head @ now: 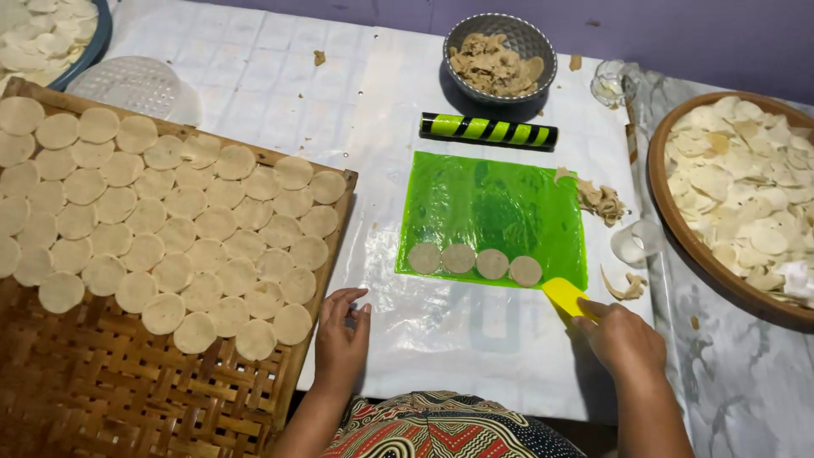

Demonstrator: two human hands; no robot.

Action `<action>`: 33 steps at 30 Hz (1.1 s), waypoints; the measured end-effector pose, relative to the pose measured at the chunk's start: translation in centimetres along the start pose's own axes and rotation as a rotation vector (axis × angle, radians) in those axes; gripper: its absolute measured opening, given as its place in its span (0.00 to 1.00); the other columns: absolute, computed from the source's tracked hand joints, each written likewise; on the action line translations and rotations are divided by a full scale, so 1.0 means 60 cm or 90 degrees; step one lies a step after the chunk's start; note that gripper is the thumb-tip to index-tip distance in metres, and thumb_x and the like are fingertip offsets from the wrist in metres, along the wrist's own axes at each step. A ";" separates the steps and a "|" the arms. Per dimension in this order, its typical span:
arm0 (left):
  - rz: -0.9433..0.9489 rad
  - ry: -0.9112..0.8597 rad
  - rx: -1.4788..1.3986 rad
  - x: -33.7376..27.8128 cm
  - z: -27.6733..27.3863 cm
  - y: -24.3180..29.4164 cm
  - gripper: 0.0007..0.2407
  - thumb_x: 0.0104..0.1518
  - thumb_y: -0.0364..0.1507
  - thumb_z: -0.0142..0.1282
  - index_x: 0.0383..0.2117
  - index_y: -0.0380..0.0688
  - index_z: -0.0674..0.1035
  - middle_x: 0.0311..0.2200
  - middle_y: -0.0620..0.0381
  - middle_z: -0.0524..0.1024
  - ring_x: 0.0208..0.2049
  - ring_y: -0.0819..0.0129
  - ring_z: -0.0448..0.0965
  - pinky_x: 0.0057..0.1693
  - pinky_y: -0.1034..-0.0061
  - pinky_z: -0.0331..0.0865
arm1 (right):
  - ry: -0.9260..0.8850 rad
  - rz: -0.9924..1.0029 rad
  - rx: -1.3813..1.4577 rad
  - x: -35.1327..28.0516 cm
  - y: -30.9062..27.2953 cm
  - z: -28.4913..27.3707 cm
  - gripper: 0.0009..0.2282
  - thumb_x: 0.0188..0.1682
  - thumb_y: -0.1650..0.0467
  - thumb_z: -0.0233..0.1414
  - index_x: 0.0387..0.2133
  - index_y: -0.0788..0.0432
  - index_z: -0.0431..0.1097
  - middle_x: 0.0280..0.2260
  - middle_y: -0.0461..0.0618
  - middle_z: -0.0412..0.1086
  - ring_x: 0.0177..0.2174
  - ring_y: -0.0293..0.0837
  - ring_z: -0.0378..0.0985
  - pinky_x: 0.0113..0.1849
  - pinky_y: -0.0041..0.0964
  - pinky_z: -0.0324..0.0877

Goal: Rolling out dough and cutting it into small circular discs to be placed on a drying tray.

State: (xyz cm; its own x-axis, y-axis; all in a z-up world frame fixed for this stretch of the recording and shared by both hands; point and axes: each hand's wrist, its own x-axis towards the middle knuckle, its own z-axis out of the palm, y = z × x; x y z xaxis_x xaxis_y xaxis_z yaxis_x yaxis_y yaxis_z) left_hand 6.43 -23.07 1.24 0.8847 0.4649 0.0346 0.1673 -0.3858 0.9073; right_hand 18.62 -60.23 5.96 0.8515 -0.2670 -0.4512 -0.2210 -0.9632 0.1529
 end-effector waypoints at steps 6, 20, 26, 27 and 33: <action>-0.004 -0.035 0.000 0.000 0.023 -0.004 0.11 0.58 0.25 0.56 0.47 0.45 0.79 0.52 0.58 0.73 0.34 0.76 0.76 0.33 0.86 0.70 | 0.005 -0.052 0.023 -0.011 -0.016 -0.014 0.19 0.49 0.55 0.52 0.56 0.29 0.72 0.51 0.36 0.76 0.49 0.45 0.79 0.49 0.41 0.72; -0.358 -0.175 -0.390 0.013 0.039 0.000 0.16 0.64 0.30 0.47 0.55 0.39 0.79 0.43 0.48 0.82 0.38 0.66 0.81 0.43 0.76 0.76 | 0.187 -0.246 0.305 -0.018 -0.068 0.024 0.18 0.45 0.58 0.59 0.51 0.31 0.77 0.33 0.36 0.74 0.28 0.40 0.76 0.34 0.36 0.69; -0.418 -0.257 -0.623 0.022 0.034 -0.012 0.23 0.64 0.38 0.48 0.52 0.23 0.74 0.42 0.37 0.79 0.39 0.59 0.81 0.48 0.72 0.78 | 0.204 -0.529 0.263 -0.088 -0.150 0.017 0.19 0.42 0.60 0.60 0.49 0.32 0.78 0.30 0.33 0.75 0.20 0.36 0.72 0.26 0.33 0.67; -0.404 -0.254 -0.648 0.022 0.036 -0.026 0.16 0.65 0.32 0.53 0.45 0.23 0.78 0.33 0.43 0.80 0.32 0.65 0.81 0.43 0.78 0.78 | 0.222 -0.575 0.212 -0.095 -0.161 0.017 0.19 0.43 0.59 0.58 0.50 0.30 0.76 0.31 0.31 0.75 0.20 0.36 0.74 0.26 0.35 0.68; -0.186 0.051 -0.365 0.010 0.053 -0.089 0.06 0.57 0.20 0.61 0.38 0.31 0.83 0.27 0.56 0.80 0.25 0.77 0.76 0.35 0.86 0.72 | 0.297 -0.604 0.090 -0.139 -0.235 0.045 0.16 0.46 0.56 0.55 0.49 0.33 0.76 0.28 0.35 0.71 0.16 0.42 0.74 0.22 0.40 0.69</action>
State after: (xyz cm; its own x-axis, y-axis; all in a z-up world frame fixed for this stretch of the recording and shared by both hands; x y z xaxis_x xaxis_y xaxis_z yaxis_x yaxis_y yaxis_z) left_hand 7.44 -23.28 -4.90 0.7989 0.5530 -0.2365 0.1178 0.2417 0.9632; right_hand 13.37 -44.51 5.16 0.7952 0.6040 0.0534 0.6011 -0.7735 -0.2009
